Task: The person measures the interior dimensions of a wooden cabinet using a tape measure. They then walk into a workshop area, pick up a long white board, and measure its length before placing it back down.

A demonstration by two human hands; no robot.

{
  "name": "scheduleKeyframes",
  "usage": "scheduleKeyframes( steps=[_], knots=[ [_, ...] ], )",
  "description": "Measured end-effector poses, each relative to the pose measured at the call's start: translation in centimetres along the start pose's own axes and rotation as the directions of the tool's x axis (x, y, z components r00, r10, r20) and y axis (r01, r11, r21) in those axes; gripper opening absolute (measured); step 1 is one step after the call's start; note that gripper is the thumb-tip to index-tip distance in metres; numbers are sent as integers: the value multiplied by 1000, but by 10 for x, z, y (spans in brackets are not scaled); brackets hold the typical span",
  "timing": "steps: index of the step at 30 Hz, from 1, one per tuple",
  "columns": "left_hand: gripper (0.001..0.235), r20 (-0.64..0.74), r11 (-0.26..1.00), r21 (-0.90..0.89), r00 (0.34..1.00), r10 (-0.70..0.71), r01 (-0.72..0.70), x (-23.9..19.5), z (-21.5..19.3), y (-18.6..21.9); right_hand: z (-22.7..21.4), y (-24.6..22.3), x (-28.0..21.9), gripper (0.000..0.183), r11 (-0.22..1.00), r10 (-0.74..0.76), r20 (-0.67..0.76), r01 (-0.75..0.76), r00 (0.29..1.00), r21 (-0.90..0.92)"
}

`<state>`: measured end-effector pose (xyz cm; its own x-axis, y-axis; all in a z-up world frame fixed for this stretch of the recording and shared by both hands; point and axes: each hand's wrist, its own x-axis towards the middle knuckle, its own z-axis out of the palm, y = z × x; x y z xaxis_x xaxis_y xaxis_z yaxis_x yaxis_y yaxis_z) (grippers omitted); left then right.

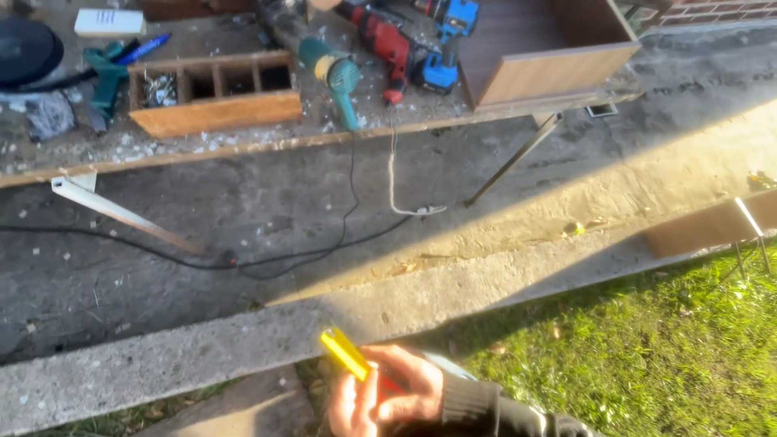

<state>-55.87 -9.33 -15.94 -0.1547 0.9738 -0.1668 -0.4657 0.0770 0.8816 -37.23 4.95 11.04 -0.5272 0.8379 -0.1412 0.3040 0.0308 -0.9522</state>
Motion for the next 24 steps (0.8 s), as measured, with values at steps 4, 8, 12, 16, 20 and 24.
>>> scheduleKeyframes(
  steps=[4, 8, 12, 16, 20, 24],
  knots=[
    [26, 25, 1000, 21, 1000, 5, -6, 86, 115, 89, -20, -16, -14, 85, 947, 287, -41, -277, 957, 162],
    [21, 87, 982, 155, 989, -121, 106, 92, 158, 93, -42, 43, -35, 78, 970, 220, -146, -199, 965, 140],
    [20, -37, 970, -54, 970, -240, 238, 97, 212, 75, -81, 124, -72, 43, 918, 323, -260, -368, 910, -146],
    [20, 9, 921, -265, 956, -294, 285, 110, 247, 43, -155, 151, -144, 36, 926, 347, -197, -368, 917, -85],
    [10, -157, 844, -286, 846, -509, 454, 112, 312, 43, -224, 180, -215, 59, 839, 501, -127, -444, 856, 315],
    [6, -33, 860, -361, 916, -400, 362, 91, 356, 19, -254, 221, -280, 73, 842, 482, -285, -349, 828, 411]
  ],
)
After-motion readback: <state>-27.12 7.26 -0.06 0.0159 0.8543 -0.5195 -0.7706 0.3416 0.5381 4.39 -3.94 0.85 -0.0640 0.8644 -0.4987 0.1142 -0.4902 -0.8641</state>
